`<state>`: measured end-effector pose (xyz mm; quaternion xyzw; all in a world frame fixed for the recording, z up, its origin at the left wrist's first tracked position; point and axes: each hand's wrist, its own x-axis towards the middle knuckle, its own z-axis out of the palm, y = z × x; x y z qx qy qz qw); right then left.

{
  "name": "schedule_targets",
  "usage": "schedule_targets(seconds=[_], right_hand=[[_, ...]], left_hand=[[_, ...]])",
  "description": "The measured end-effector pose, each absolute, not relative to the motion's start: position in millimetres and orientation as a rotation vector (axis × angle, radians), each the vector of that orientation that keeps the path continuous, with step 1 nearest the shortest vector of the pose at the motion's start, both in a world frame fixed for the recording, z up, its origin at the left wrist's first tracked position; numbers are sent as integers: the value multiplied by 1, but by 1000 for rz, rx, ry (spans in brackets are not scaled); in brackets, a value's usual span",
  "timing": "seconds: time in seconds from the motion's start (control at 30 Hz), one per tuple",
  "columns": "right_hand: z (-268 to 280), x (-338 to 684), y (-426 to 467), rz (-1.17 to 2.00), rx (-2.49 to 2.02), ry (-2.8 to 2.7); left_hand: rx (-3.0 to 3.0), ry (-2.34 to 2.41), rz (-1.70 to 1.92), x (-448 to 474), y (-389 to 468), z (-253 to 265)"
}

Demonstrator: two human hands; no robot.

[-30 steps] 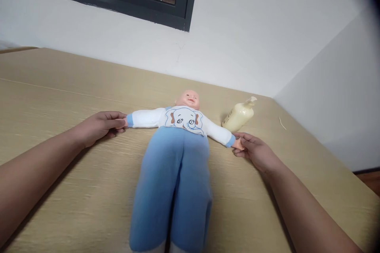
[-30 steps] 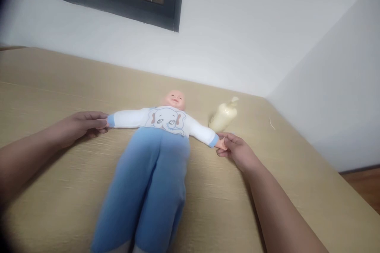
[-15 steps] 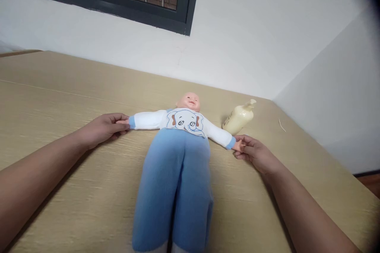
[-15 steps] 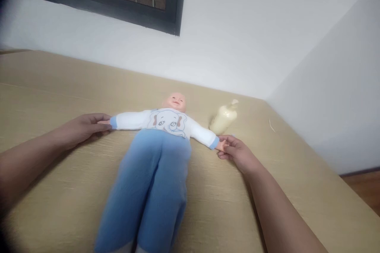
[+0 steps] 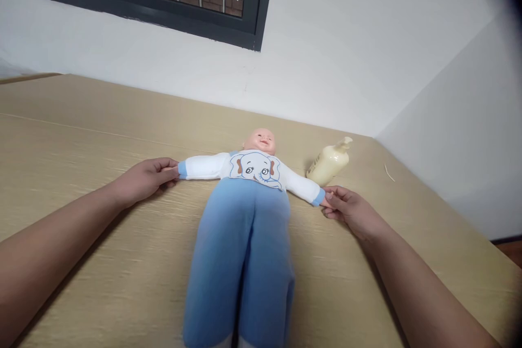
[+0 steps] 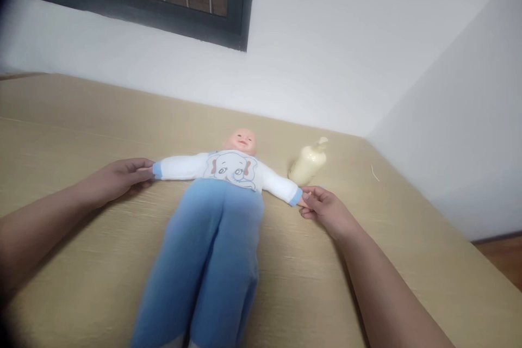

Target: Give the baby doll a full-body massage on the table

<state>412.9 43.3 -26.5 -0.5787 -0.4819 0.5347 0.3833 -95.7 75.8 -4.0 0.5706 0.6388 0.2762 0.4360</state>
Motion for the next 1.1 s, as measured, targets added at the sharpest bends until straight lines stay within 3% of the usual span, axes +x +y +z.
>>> schedule_targets(seconds=[0.33, 1.1], right_hand=[[-29, 419, 45, 1389, -1457, -1144], [-16, 406, 38, 1387, -1462, -1251]], left_hand=[[1408, 1481, 792, -102, 83, -19], [1494, 1611, 641, -92, 75, 0]])
